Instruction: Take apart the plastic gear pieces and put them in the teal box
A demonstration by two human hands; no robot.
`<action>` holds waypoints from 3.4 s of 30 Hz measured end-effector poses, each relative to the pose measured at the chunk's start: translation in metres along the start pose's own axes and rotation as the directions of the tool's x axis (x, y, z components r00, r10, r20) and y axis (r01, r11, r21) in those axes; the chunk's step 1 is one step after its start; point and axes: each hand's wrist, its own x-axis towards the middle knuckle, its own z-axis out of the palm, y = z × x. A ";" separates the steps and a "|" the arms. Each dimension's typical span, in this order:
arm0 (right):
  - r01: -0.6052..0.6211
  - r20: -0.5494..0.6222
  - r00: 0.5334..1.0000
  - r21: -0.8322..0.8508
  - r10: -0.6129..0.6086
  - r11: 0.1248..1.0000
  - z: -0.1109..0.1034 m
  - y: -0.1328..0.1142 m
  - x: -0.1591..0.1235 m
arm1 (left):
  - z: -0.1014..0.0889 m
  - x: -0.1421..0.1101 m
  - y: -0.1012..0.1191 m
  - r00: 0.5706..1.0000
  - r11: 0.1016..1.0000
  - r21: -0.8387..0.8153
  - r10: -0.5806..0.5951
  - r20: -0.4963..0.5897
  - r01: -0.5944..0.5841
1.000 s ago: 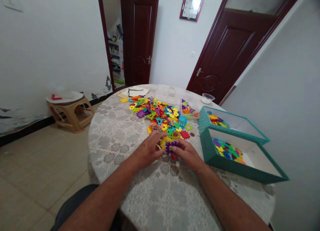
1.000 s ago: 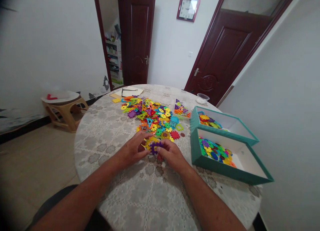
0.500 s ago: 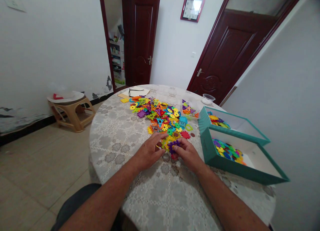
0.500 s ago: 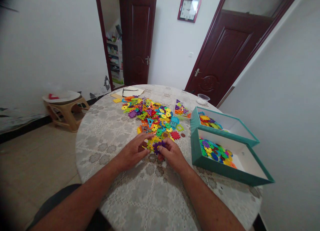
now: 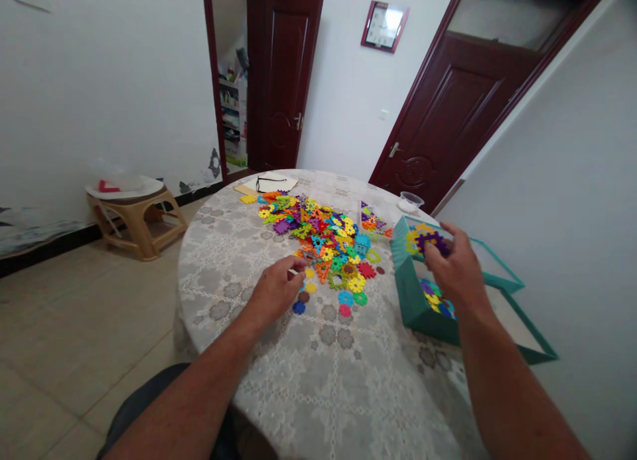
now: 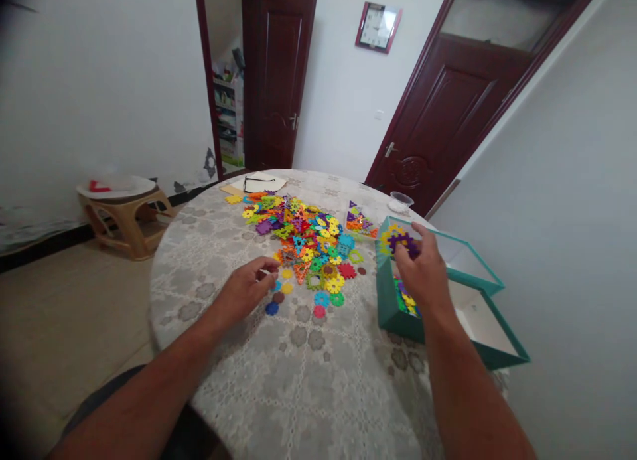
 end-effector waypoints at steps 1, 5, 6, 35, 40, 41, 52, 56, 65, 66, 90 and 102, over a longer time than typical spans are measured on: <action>0.005 -0.043 0.999 -0.128 -0.011 0.992 -0.004 0.012 0.011 | -0.001 0.001 0.000 1.000 1.000 0.019 0.012 -0.016 -0.012; 0.011 -0.035 0.999 -0.431 -0.029 0.902 -0.003 0.059 0.041 | -0.005 0.005 -0.001 0.993 0.989 0.133 0.079 -0.088 -0.067; 0.004 -0.017 1.000 -0.468 -0.013 0.883 0.000 0.068 0.044 | -0.006 0.006 0.000 0.991 0.985 0.155 0.091 -0.099 -0.075; 0.354 0.515 0.713 0.320 -0.475 0.879 0.092 -0.065 -0.113 | -0.007 -0.002 0.000 0.989 0.993 0.101 0.043 0.140 -0.058; 0.405 0.426 0.687 0.448 -0.588 0.797 0.105 -0.076 -0.129 | 0.015 -0.008 -0.005 0.915 0.996 -0.071 -0.021 0.403 0.054; 0.407 0.415 0.684 0.465 -0.600 0.786 0.107 -0.078 -0.130 | 0.019 -0.008 -0.007 0.905 0.993 -0.091 -0.027 0.424 0.072; 0.241 0.261 0.910 0.297 -0.322 0.924 0.106 -0.038 -0.108 | 0.013 0.004 -0.005 0.978 0.972 -0.116 -0.196 0.075 0.204; 0.308 0.366 0.852 0.231 -0.375 0.923 0.112 -0.026 -0.114 | 0.005 0.008 0.001 0.977 0.975 -0.095 -0.206 -0.046 0.201; 0.131 0.462 0.840 0.340 -0.286 0.931 0.100 -0.045 -0.111 | 0.009 0.005 0.000 0.979 0.974 -0.099 -0.201 0.013 0.202; 0.025 0.481 0.847 0.392 -0.228 0.920 0.097 -0.048 -0.109 | 0.010 0.005 0.000 0.978 0.971 -0.118 -0.203 0.036 0.206; -0.714 0.738 0.670 0.611 0.081 0.342 0.088 -0.041 -0.096 | 0.017 0.004 -0.002 0.978 0.969 -0.156 -0.176 0.113 0.192; -0.045 0.471 0.823 0.612 -0.318 0.789 0.098 -0.078 -0.128 | 0.023 -0.008 0.003 0.923 0.970 -0.217 -0.020 0.385 0.112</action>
